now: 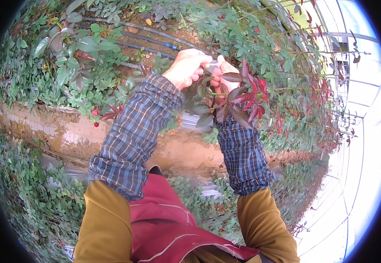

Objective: The person repeatedly wraps small plants with clear plastic film in a greenhouse. They hold each plant, wrap the film around the stem and leaves, and secure it by hand, moving from one plant to the next along the row.

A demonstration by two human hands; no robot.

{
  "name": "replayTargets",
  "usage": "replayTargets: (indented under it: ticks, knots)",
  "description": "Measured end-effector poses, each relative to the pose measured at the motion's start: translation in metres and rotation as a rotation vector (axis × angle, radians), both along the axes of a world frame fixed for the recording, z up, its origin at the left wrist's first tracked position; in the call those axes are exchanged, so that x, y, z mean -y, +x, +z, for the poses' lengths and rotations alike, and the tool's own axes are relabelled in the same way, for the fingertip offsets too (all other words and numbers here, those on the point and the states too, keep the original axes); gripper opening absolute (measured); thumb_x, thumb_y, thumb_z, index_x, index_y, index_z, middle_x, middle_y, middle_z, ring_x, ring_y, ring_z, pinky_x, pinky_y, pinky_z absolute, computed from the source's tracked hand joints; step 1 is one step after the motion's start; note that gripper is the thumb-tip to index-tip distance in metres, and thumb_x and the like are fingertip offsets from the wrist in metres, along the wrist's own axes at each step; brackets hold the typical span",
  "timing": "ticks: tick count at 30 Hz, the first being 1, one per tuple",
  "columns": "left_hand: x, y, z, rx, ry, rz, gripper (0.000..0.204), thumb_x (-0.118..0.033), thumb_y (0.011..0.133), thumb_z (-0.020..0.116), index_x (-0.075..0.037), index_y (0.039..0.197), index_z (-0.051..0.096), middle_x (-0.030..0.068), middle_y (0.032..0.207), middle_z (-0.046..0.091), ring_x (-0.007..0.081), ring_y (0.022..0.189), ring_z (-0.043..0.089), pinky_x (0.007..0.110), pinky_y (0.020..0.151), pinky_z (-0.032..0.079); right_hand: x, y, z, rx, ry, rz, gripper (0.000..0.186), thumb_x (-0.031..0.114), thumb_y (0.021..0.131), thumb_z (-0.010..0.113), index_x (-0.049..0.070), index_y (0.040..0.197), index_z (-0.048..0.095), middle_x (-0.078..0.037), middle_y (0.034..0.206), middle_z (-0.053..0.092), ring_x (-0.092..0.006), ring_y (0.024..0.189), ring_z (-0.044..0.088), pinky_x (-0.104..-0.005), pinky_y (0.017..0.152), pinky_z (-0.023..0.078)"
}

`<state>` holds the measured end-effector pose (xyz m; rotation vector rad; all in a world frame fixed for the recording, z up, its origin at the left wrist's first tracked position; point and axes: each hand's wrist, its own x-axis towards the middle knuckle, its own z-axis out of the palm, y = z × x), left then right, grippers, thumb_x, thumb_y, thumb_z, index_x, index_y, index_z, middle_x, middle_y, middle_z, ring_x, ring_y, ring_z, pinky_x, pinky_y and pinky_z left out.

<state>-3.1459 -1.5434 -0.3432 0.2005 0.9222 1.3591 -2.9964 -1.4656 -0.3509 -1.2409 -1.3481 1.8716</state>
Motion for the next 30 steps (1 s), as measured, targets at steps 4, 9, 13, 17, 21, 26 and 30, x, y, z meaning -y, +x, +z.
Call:
replayTargets:
  ticks: [4,9,13,17,21,26,30]
  knots:
    - [0.001,-0.002,-0.007,0.023,-0.019,0.037,0.008,-0.012,0.083,0.061,-0.009,0.081,0.054,-0.0023,0.071,0.049,0.0027,0.049,0.035,0.018,0.037,0.023,0.010,-0.016,0.009,-0.127,-0.088,0.007,0.026,0.027,0.093,0.055,0.009,0.075,0.051,0.004,0.058,0.045,-0.0057,0.044,0.037,-0.0215,0.036,0.028]
    - [0.002,-0.004,-0.020,0.097,-0.064,0.043,0.007,-0.009,0.083,0.060,-0.008,0.089,0.057,-0.0013,0.073,0.051,0.0034,0.049,0.035,0.018,0.038,0.023,0.009,-0.018,-0.004,0.008,-0.052,-0.071,0.027,0.025,0.091,0.058,0.009,0.072,0.051,0.002,0.058,0.046,-0.0057,0.042,0.037,-0.0224,0.034,0.028]
    - [0.005,-0.001,-0.024,-0.004,-0.058,0.054,0.013,-0.010,0.083,0.061,-0.007,0.096,0.059,0.0003,0.077,0.055,0.0031,0.049,0.036,0.018,0.038,0.023,0.012,-0.020,-0.002,0.034,-0.048,-0.144,0.018,0.020,0.091,0.057,0.004,0.083,0.056,0.000,0.061,0.051,-0.0078,0.041,0.041,-0.0222,0.036,0.035]
    - [0.008,0.000,-0.031,-0.009,0.013,0.097,0.015,-0.011,0.084,0.064,-0.005,0.097,0.060,0.0027,0.083,0.060,0.0043,0.054,0.042,0.019,0.042,0.030,0.013,-0.005,-0.003,-0.035,0.128,-0.080,0.016,0.008,0.087,0.057,0.001,0.102,0.058,-0.004,0.074,0.059,-0.0119,0.056,0.056,-0.0229,0.046,0.047]
    - [0.006,0.017,-0.041,-0.207,0.149,0.206,0.016,-0.012,0.083,0.067,-0.003,0.096,0.063,0.0044,0.089,0.063,0.0086,0.071,0.055,0.023,0.059,0.045,0.020,0.005,-0.004,-0.188,0.350,0.084,0.034,0.000,0.081,0.058,0.000,0.114,0.052,-0.005,0.090,0.057,-0.0128,0.079,0.058,-0.0239,0.062,0.050]
    - [0.006,0.035,-0.053,-0.251,0.333,0.236,0.020,-0.007,0.079,0.067,0.002,0.096,0.064,0.0044,0.093,0.064,0.0116,0.085,0.058,0.027,0.077,0.048,0.026,0.010,0.005,0.088,0.643,0.129,0.024,0.007,0.085,0.063,-0.001,0.107,0.060,-0.006,0.092,0.055,-0.0126,0.080,0.058,-0.0243,0.070,0.051]
    - [0.016,0.046,-0.048,-0.415,0.272,0.217,0.012,-0.003,0.079,0.062,-0.001,0.091,0.063,0.0053,0.091,0.063,0.0122,0.083,0.058,0.028,0.074,0.048,0.024,0.013,0.001,0.113,0.713,0.041,0.014,0.006,0.088,0.061,-0.002,0.099,0.065,-0.002,0.085,0.055,-0.0100,0.070,0.055,-0.0219,0.062,0.044]
